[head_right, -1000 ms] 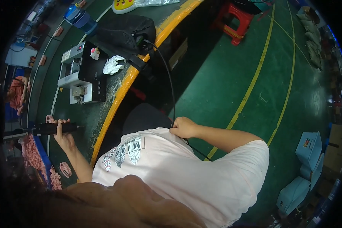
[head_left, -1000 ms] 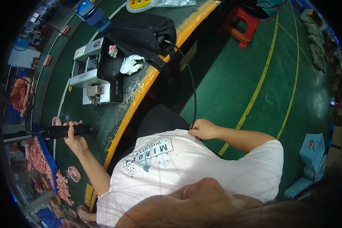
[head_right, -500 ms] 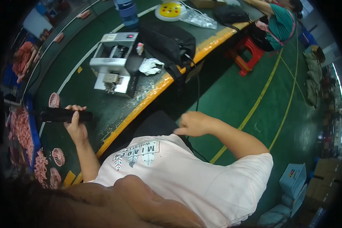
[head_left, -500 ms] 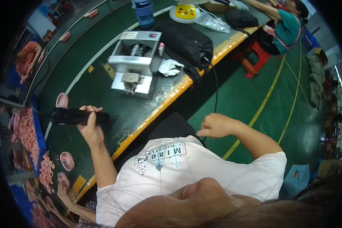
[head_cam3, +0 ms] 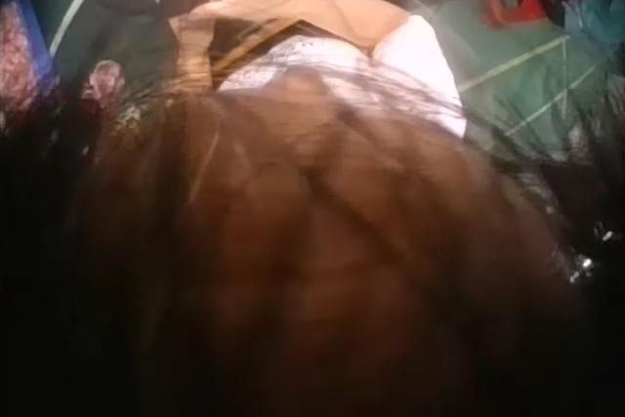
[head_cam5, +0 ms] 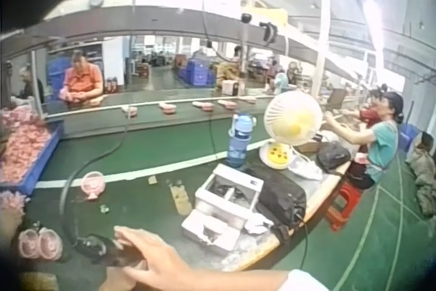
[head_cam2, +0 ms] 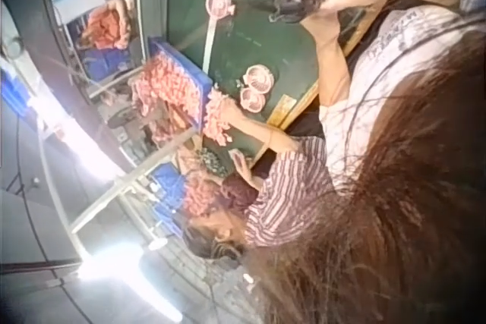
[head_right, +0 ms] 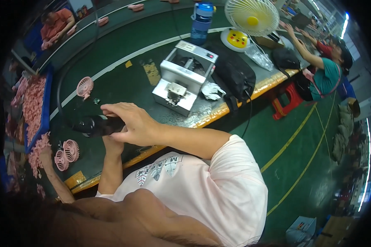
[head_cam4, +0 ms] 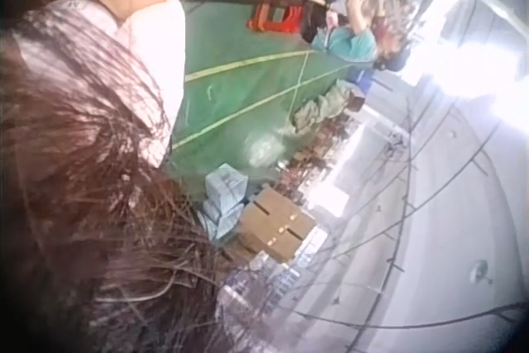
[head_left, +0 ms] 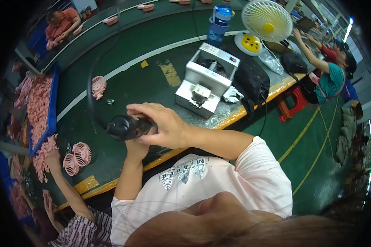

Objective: The person assembles small fan covers by aligning the components by hand, fastening them with an electric screwdriver, and placing the assembled fan covers onto the conveyor belt.

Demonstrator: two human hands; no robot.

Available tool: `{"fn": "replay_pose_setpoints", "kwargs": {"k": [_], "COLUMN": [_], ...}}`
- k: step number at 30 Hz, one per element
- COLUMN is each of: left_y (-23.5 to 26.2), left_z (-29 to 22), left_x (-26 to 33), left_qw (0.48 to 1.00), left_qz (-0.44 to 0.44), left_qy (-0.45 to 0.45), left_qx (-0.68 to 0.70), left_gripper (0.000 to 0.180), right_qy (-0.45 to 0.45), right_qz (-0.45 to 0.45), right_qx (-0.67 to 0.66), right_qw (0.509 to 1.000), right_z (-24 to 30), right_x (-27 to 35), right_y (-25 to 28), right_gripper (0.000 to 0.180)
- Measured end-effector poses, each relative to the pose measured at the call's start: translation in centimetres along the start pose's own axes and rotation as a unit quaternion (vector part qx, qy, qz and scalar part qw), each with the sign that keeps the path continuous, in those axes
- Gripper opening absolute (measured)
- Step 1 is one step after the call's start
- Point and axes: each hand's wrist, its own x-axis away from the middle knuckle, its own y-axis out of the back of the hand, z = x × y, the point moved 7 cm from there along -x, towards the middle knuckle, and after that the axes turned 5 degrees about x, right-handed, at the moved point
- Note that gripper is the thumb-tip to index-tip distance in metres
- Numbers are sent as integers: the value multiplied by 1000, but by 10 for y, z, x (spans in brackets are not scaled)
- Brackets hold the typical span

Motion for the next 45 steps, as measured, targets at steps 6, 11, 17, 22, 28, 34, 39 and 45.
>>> {"fn": "replay_pose_setpoints", "kwargs": {"k": [6, 11, 17, 22, 28, 34, 39, 45], "left_y": [20, 26, 37, 33, 64, 192, 159, 69], "left_z": [11, -4, 15, 39, 11, 48, 36, -84], "left_x": [-4, -27, -21, -14, -42, -106, -118, -75], "left_qw": [990, 953, 937, 917, 826, 726, 812, 991], "left_qz": [-62, -15, -6, 66, 113, -84, -25, -50], "left_qy": [103, 9, -22, 33, 27, 157, -1, -99], "left_qx": [80, -302, -348, -391, -552, -665, -582, -69], "left_gripper": [38, 45, 47, 43, 24, 16, 42, 36], "right_qy": [17, -101, -36, -23, 17, 32, 10, -34], "right_qz": [-19, -90, -91, -61, -46, -51, -81, -91], "right_qx": [-43, -307, -347, -318, -332, -341, -338, -346], "right_qw": [999, 942, 933, 946, 942, 938, 938, 933], "right_z": [-5, -45, -59, -62, -66, -67, -74, -83], "right_x": [-27, -32, -26, -19, -14, -10, -4, -8], "right_y": [-22, -25, -31, -39, -38, -36, -32, -35], "right_gripper": [56, 42, 53, 55, 60, 59, 59, 55]}}
